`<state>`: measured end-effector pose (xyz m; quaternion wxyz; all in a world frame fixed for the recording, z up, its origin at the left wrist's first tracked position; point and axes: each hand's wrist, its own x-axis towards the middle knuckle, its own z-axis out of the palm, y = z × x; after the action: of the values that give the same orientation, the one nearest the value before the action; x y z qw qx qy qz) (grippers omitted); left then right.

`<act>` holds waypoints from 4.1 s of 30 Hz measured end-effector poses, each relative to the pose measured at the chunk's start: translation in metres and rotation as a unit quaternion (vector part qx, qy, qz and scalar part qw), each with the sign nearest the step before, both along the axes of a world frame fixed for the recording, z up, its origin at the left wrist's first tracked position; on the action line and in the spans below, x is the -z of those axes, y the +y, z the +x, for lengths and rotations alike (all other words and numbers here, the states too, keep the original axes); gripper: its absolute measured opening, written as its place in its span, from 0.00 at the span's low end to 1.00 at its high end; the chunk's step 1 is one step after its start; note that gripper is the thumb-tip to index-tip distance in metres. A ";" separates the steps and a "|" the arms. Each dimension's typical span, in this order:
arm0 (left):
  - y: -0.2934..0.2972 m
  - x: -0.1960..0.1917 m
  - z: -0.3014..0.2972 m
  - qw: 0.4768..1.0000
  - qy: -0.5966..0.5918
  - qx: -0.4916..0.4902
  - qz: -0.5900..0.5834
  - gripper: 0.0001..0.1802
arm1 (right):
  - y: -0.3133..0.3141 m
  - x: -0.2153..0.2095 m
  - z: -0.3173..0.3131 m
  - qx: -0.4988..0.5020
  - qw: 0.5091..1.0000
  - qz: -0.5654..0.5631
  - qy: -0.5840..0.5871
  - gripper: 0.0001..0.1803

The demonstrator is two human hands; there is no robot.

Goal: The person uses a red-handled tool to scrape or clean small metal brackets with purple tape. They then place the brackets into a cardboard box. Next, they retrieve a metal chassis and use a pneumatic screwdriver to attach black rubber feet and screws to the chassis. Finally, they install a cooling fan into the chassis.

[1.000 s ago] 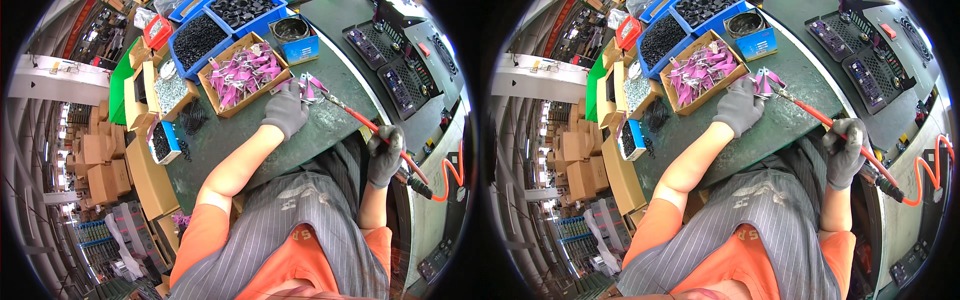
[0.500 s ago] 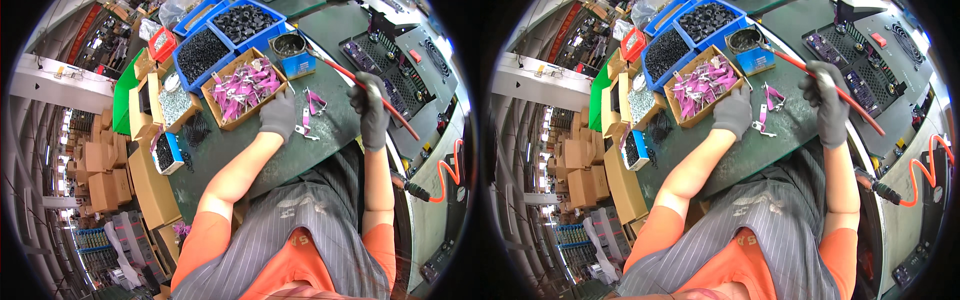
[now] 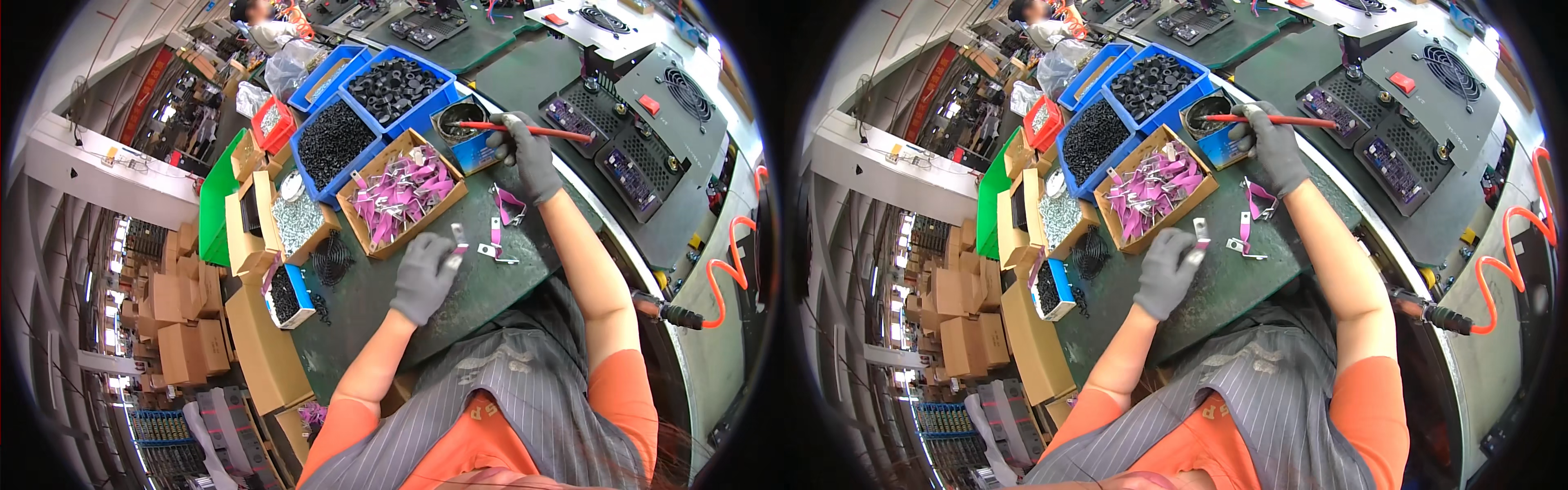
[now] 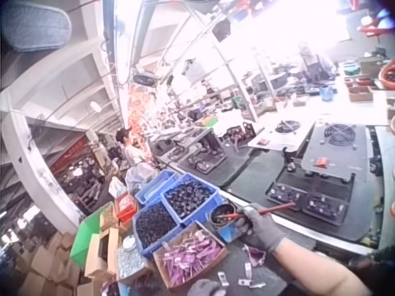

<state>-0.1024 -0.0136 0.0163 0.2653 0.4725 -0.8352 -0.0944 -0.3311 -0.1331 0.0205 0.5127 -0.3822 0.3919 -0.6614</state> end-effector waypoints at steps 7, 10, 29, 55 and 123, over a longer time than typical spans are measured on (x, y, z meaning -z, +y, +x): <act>0.052 0.016 0.034 0.742 0.520 -0.002 0.424 0.11 | 0.034 0.011 -0.006 -0.007 0.989 -0.048 -0.136 0.22; 0.061 0.018 0.046 0.729 0.547 0.005 0.412 0.08 | 0.079 0.010 -0.017 -0.038 0.981 -0.117 -0.148 0.23; 0.073 -0.014 0.037 0.974 0.220 0.036 0.045 0.06 | 0.192 -0.020 -0.002 -0.074 0.980 -0.167 0.084 0.29; -0.016 -0.021 -0.037 0.980 0.003 0.189 -0.056 0.15 | 0.194 0.002 -0.058 0.122 0.977 -0.148 -0.093 0.23; 0.067 -0.004 0.057 0.865 0.422 -0.044 0.269 0.20 | 0.200 -0.037 0.009 -0.104 0.935 -0.298 0.160 0.30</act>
<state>-0.0452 0.0535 0.0208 0.4587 0.4766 -0.5645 -0.4936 -0.3217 0.0669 0.0577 0.3720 -0.6565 0.2121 -0.6210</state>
